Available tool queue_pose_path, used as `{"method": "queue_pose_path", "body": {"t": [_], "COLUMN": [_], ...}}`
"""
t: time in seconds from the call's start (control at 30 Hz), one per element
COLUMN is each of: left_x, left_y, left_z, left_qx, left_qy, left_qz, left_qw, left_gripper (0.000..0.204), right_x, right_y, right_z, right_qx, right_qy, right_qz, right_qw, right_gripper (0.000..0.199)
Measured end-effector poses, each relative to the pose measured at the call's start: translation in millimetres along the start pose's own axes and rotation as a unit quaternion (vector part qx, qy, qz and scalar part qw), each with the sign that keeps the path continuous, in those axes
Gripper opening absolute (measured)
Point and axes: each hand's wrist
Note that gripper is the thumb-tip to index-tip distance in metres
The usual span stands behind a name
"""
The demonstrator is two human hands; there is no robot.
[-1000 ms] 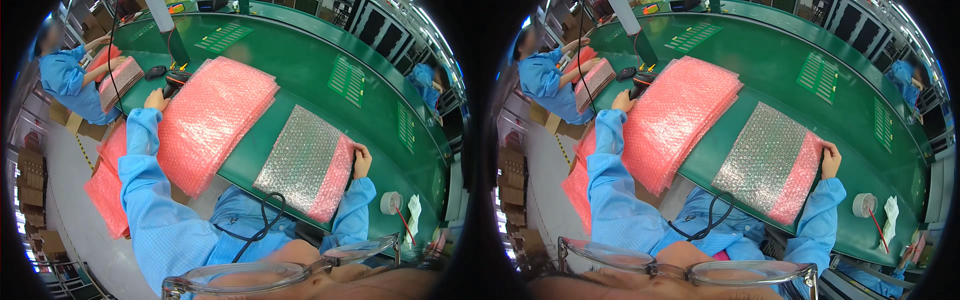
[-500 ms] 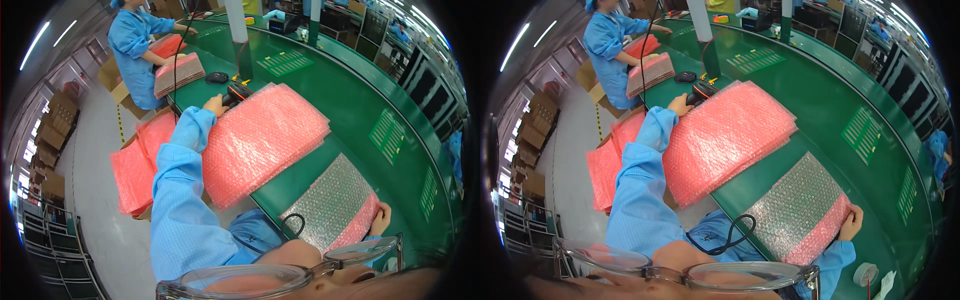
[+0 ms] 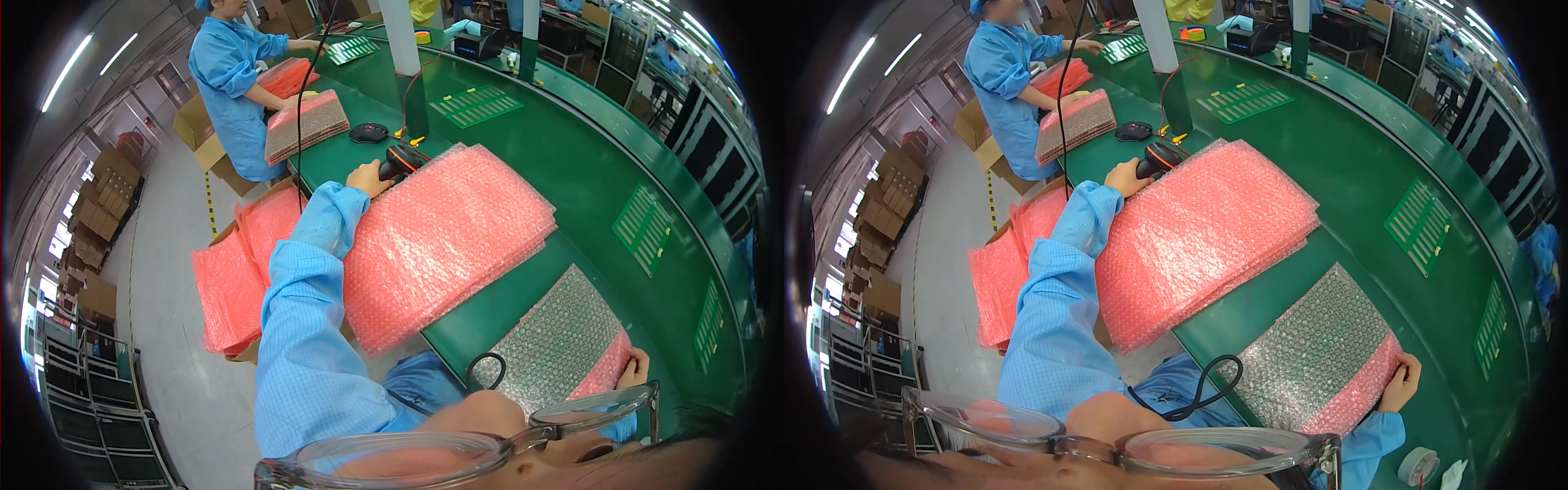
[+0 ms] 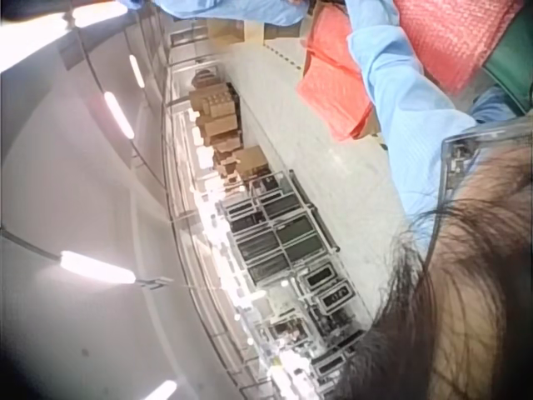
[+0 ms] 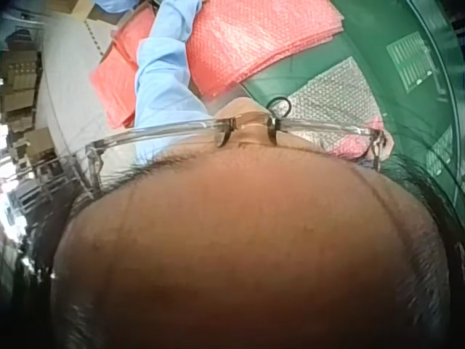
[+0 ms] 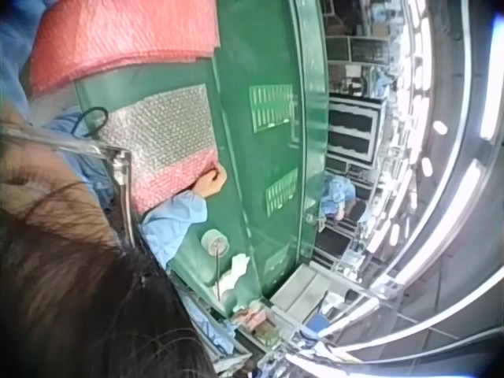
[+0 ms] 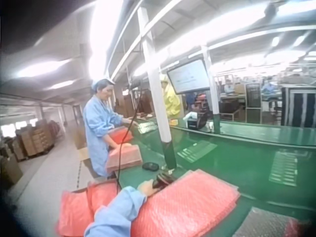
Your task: Packaging green electronic components into bubble wrap protective sheets and scanning them for inventory.
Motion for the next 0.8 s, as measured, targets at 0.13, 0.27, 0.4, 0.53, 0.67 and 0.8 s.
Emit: {"method": "queue_pose_path", "body": {"t": [0.13,0.27,0.4,0.53,0.67,0.8], "left_x": [0.8,-0.8,-3.1,23.1,74.3,-50.3], "left_y": [1.2,3.8,3.8,23.2,6.8,-128.3], "left_z": [0.9,-2.6,-1.6,46.4,143.2,196.0], "left_qx": [0.014,0.012,0.012,-0.070,-0.243,-0.139], "left_qy": [0.001,-0.002,-0.003,-0.047,0.230,0.108], "left_qz": [0.010,0.015,0.012,0.146,0.202,-0.010], "left_qw": [1.000,1.000,1.000,0.986,0.921,0.984], "left_gripper": [0.050,0.051,0.050,0.044,0.039,0.049], "right_x": [0.3,0.1,1.3,5.9,-8.1,-5.8], "right_y": [0.5,2.1,1.9,1.3,-5.0,-4.1], "right_z": [3.4,2.5,4.1,-1.4,-8.5,-19.2], "right_qx": [-0.010,-0.007,-0.007,-0.022,-0.043,-0.060], "right_qy": [0.010,0.005,0.006,0.016,0.001,0.004], "right_qz": [-0.007,-0.015,-0.017,0.004,0.016,0.023], "right_qw": [1.000,1.000,1.000,1.000,0.999,0.998], "right_gripper": [0.014,0.015,0.015,0.015,0.014,0.014]}}
Point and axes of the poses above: each hand's wrist, its own y-axis away from the middle knuckle, its own x-axis out of the back of the hand, z = x × y, and after that the axes turned 13 degrees about z, right-handed
